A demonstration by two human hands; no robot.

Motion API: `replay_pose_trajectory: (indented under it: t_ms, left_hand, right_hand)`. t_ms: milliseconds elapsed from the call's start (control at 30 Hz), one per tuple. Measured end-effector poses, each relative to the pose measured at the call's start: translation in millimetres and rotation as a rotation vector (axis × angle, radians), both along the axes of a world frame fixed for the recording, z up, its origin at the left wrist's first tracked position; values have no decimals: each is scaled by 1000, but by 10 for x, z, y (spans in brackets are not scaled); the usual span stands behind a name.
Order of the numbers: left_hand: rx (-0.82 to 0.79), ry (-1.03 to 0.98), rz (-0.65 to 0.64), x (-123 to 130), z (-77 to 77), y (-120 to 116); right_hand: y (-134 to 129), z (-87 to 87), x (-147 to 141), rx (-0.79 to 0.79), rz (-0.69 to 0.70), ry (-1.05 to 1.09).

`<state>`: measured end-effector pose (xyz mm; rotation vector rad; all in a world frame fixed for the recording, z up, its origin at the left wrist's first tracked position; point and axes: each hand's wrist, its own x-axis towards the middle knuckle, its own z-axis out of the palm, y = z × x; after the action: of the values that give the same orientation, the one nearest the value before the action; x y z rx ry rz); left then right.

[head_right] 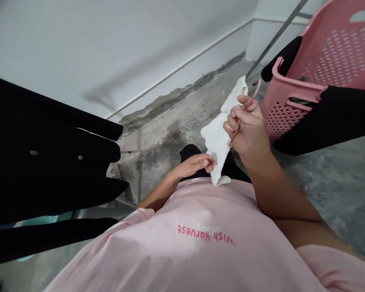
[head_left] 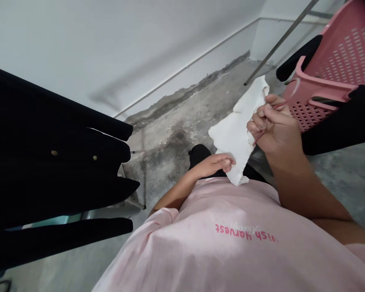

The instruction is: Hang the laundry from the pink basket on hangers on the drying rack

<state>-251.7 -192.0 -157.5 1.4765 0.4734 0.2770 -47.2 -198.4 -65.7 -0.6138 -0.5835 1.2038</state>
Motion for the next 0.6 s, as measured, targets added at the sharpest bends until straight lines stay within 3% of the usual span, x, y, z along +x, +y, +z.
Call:
replay_pose_trajectory:
  t_ms: [100, 300, 467, 600]
  left_hand:
    - [39, 22, -82, 64, 107, -95]
    - [321, 80, 21, 110, 241, -176]
    - [496, 207, 30, 139, 291, -232]
    - [392, 130, 137, 132, 253, -207]
  right_hand:
    - [-1, -13, -35, -73, -34, -72]
    - [-36, 46, -62, -272, -149, -364]
    - [-13, -12, -70, -260, -146, -423]
    - [19, -104, -78, -159, -70, -474]
